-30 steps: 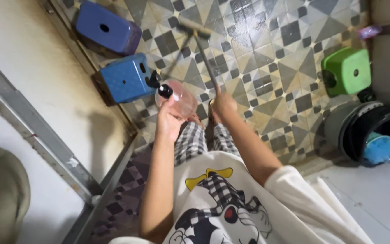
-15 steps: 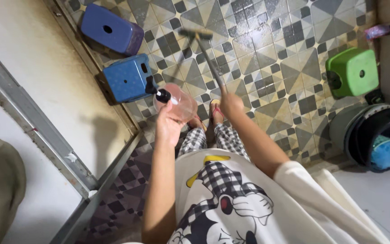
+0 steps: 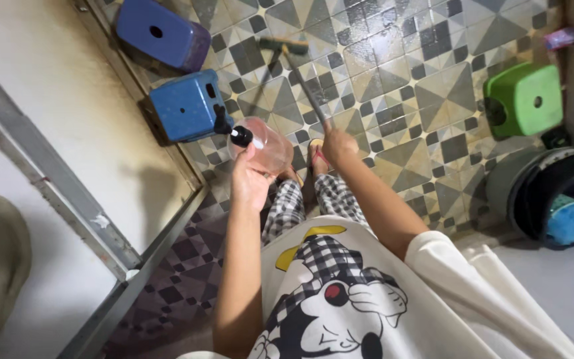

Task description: The person mops a tiled bathroom floor using a long-handled mop and a pink liquid soap dispenser. They repeatedly apply soap to the floor and scrub the surface, moving around small plastic stools and a large water basin.

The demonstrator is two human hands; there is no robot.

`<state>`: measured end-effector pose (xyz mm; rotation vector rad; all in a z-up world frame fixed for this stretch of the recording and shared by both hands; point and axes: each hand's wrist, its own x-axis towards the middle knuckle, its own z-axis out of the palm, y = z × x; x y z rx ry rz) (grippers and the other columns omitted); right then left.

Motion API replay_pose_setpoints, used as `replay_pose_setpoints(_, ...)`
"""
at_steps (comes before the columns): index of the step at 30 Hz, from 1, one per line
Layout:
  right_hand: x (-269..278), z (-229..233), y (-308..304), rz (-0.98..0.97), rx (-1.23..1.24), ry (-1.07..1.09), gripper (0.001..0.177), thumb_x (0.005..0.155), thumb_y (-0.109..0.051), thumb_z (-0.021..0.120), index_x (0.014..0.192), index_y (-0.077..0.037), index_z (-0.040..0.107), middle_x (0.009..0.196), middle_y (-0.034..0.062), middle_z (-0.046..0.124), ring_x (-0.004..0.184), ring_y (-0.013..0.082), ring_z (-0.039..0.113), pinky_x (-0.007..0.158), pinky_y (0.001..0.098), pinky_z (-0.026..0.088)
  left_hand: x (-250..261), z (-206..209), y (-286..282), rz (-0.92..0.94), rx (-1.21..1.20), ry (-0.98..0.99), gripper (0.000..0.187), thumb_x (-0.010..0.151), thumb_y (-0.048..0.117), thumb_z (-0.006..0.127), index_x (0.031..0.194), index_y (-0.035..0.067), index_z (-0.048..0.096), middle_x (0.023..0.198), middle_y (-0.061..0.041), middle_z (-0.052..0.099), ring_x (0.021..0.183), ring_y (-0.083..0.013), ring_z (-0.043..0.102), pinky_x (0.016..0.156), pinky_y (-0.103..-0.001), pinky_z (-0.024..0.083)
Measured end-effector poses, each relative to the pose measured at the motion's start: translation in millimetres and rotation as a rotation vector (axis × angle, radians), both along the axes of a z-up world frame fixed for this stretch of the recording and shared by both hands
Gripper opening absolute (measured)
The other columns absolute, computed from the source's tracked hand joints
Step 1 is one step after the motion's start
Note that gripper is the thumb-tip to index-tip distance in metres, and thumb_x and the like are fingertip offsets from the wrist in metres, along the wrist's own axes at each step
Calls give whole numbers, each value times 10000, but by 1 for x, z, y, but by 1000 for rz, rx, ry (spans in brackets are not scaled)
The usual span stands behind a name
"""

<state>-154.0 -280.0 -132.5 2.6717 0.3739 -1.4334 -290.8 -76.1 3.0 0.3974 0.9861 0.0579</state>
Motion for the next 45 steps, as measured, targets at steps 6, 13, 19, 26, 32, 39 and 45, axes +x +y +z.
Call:
replay_pose_setpoints(6, -38, 21, -26, 29, 7, 10, 693, 1025, -265, 496, 1651, -223, 202, 1230, 206, 691, 1075, 367, 707, 867, 481, 578, 2, 4, -5, 8, 4, 40, 719, 793, 405, 745, 1414, 145, 492, 1421, -93, 571, 1324, -298, 538, 1062, -536, 422)
replay_pose_setpoints(13, 7, -10, 12, 28, 7, 36, 783, 980, -395, 557, 1645, -231, 176, 1239, 187, 694, 1098, 350, 705, 877, 472, 586, 2, -2, -9, 4, 10, 32, 732, 816, 410, 744, 1421, 91, 484, 1425, -161, 564, 1321, -342, 541, 1066, -560, 421)
replay_pose_setpoints(19, -39, 53, -14, 49, -23, 104, 818, 964, -198, 497, 1680, -240, 103, 1239, 200, 677, 1103, 368, 696, 853, 488, 586, 6, 6, -13, 5, 8, 17, 731, 821, 420, 733, 1422, 98, 469, 1425, -149, 553, 1323, -336, 525, 1067, -557, 403)
replay_pose_setpoints(26, -19, 9, 22, -88, 32, 39, 490, 1090, -250, 419, 1575, -184, 398, 1223, 171, 721, 1121, 372, 714, 865, 499, 600, 7, 7, -19, 23, -17, 43, 713, 855, 418, 708, 1424, 56, 476, 1435, -171, 558, 1339, -340, 528, 1107, -564, 394)
replay_pose_setpoints(32, -4, 14, -8, -168, 98, 14, 623, 972, -308, 556, 1563, -259, 365, 1197, 194, 692, 1103, 374, 686, 880, 492, 575, 7, 19, -26, -39, 17, 12, 686, 844, 416, 707, 1406, 88, 487, 1397, -156, 579, 1292, -342, 547, 1062, -559, 401)
replay_pose_setpoints(39, -4, 54, -81, -201, -75, -17, 615, 1055, -189, 416, 1649, -260, 276, 1196, 225, 717, 1074, 391, 715, 882, 495, 585, 12, -1, -39, -40, -60, 11, 653, 870, 400, 711, 1405, 80, 518, 1388, -155, 609, 1295, -343, 563, 1055, -546, 428)
replay_pose_setpoints(45, 13, 13, -63, -181, -60, -38, 723, 996, -145, 452, 1662, -246, 190, 1222, 196, 708, 1072, 374, 717, 889, 478, 582, 23, 2, -35, -58, -35, 53, 650, 826, 384, 707, 1388, 125, 505, 1409, -111, 570, 1312, -320, 540, 1049, -565, 437)
